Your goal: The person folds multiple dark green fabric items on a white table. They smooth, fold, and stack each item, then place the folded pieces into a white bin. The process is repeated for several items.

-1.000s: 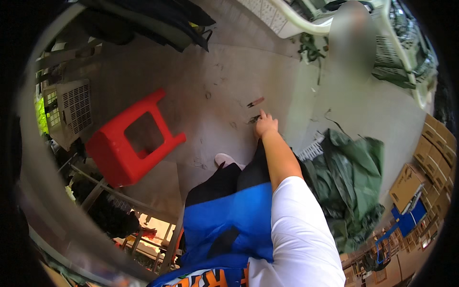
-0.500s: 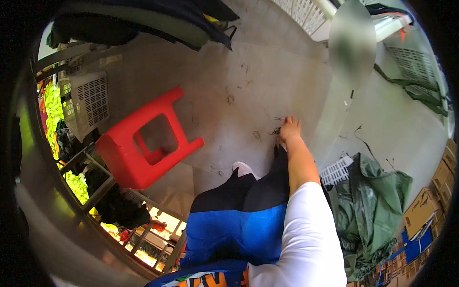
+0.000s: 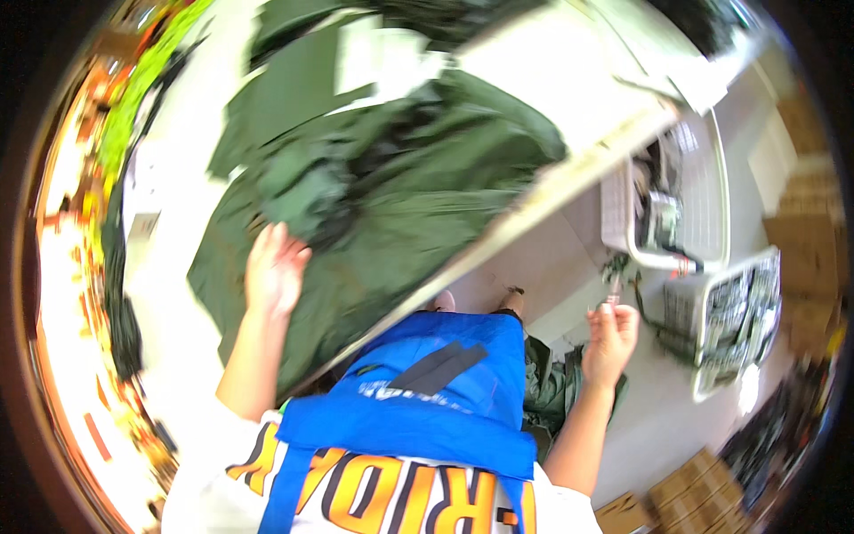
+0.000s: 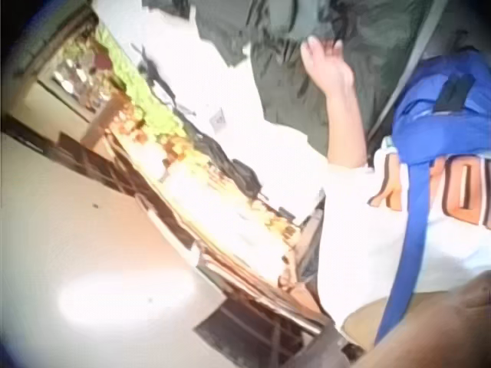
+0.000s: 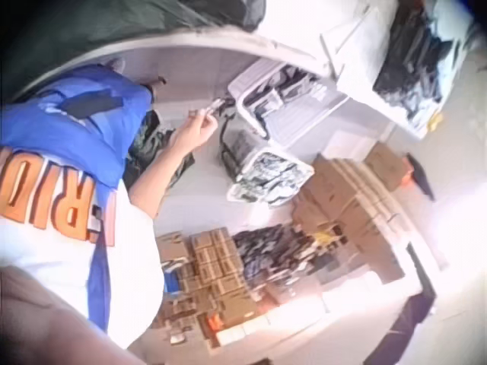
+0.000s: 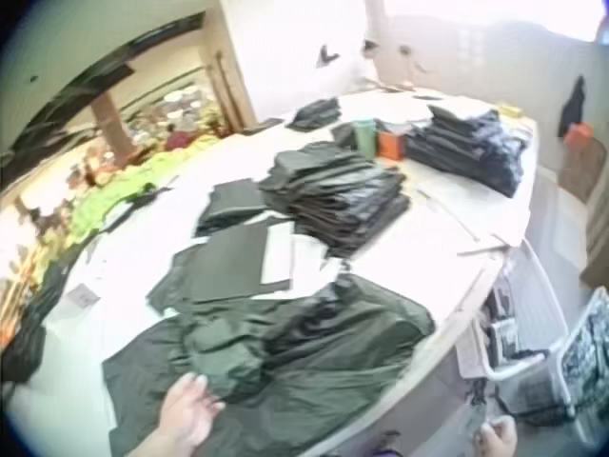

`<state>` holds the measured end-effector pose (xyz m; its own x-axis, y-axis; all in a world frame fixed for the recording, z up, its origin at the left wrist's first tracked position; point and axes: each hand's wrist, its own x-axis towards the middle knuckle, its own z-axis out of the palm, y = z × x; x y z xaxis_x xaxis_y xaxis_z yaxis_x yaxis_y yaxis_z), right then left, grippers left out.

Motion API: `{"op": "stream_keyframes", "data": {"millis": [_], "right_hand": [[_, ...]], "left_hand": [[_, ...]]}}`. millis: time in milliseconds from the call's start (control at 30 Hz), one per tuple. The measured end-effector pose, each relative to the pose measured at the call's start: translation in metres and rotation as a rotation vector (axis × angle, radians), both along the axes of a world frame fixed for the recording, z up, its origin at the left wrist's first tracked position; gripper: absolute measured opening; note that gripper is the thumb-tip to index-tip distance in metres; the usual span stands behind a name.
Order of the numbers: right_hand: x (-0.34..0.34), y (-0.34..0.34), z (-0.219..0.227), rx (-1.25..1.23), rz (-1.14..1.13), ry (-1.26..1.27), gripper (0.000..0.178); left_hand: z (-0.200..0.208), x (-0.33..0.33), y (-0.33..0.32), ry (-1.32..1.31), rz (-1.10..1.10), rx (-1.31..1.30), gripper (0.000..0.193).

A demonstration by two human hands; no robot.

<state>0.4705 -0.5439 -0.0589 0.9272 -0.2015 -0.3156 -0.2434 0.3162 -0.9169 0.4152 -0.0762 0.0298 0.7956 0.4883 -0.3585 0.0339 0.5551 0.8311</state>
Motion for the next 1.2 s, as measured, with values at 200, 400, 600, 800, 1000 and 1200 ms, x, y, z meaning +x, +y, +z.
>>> {"op": "stream_keyframes", "data": {"millis": [200,400,600,800,1000,1200], "right_hand": [[0.001,0.197,0.174,0.013,0.620,-0.282,0.026],[-0.045,0.336,0.184,-0.021,1.028,-0.217,0.017],[-0.035,0.397,0.186,-0.128,1.008,-0.507,0.032],[-0.017,0.438,0.210,-0.344,0.884,-1.106,0.024],[0.006,0.449,0.204,-0.195,1.060,-0.910,0.014],[0.014,0.443,0.214,0.321,1.204,-0.317,0.022]], "left_hand": [[0.067,-0.035,0.006,-0.192,-0.023,-0.256,0.017],[0.078,-0.064,0.020,-0.128,-0.105,-0.336,0.014],[0.105,-0.082,0.038,-0.195,0.139,-0.383,0.012],[0.113,-0.072,0.037,-0.320,0.372,-0.234,0.006],[0.118,-0.059,0.038,-0.305,0.475,-0.271,0.011],[0.125,-0.054,0.045,-0.308,0.489,-0.326,0.012]]}}
